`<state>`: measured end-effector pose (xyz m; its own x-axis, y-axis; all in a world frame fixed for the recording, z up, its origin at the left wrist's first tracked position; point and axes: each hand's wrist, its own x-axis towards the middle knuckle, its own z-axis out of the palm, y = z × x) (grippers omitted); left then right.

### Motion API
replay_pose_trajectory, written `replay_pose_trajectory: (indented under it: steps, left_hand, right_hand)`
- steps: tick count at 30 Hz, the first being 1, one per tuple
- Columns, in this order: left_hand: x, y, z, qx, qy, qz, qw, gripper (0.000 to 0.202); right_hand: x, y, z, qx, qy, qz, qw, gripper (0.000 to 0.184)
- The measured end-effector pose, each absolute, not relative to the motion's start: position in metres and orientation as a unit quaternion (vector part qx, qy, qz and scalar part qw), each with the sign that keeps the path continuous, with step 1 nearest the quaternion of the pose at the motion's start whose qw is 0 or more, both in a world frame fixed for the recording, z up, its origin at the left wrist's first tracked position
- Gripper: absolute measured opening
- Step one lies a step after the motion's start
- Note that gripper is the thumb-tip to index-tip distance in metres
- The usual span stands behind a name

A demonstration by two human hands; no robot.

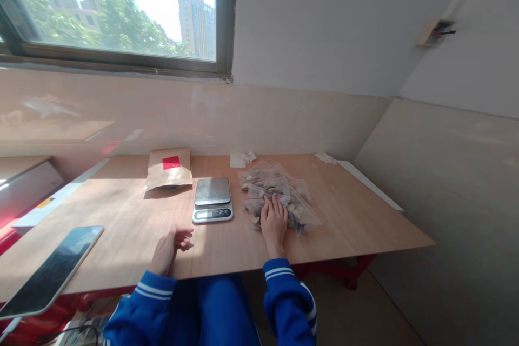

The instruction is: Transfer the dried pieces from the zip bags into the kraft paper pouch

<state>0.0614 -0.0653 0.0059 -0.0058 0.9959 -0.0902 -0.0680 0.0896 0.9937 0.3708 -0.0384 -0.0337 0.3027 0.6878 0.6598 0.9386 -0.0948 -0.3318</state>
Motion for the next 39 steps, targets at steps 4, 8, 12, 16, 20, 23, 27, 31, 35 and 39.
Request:
replay_pose_trajectory:
  steps: [4, 8, 12, 16, 20, 23, 27, 31, 35, 39]
  left_hand:
    - [0.060, -0.064, 0.003, 0.444, 0.495, 0.512, 0.544, 0.082]
    - [0.048, -0.045, 0.005, 0.443, 0.617, 0.531, 0.376, 0.073]
    - [0.020, -0.005, 0.019, 0.504, 0.750, 0.415, 0.105, 0.077]
    - [-0.008, 0.038, 0.029, 0.610, 0.724, 0.320, -0.032, 0.074]
    - [-0.027, 0.071, 0.031, 0.662, 0.709, 0.242, -0.030, 0.046]
    - [-0.035, 0.087, 0.035, 0.686, 0.691, 0.227, -0.030, 0.036]
    - [-0.041, 0.105, 0.044, 0.704, 0.672, 0.226, -0.044, 0.034]
    - [-0.044, 0.119, 0.070, 0.685, 0.633, 0.357, -0.051, 0.031]
    - [-0.037, 0.122, 0.123, 0.618, 0.590, 0.520, 0.023, 0.027]
    - [-0.023, 0.124, 0.166, 0.564, 0.573, 0.583, 0.116, 0.032]
  right_hand:
    - [0.372, -0.038, -0.033, -0.714, -0.570, -0.175, 0.367, 0.042]
    - [0.372, -0.036, -0.032, -0.709, -0.570, -0.183, 0.372, 0.041]
    - [0.373, -0.036, -0.032, -0.705, -0.571, -0.187, 0.377, 0.040]
    - [0.374, -0.037, -0.032, -0.702, -0.571, -0.184, 0.384, 0.040]
    - [0.374, -0.038, -0.032, -0.697, -0.574, -0.179, 0.390, 0.040]
    - [0.375, -0.038, -0.032, -0.694, -0.577, -0.175, 0.394, 0.041]
    - [0.375, -0.036, -0.034, -0.693, -0.578, -0.170, 0.396, 0.041]
    - [0.375, -0.036, -0.035, -0.698, -0.575, -0.174, 0.391, 0.040]
    - [0.374, -0.037, -0.034, -0.700, -0.573, -0.178, 0.387, 0.039]
    - [0.374, -0.038, -0.034, -0.704, -0.569, -0.178, 0.385, 0.039]
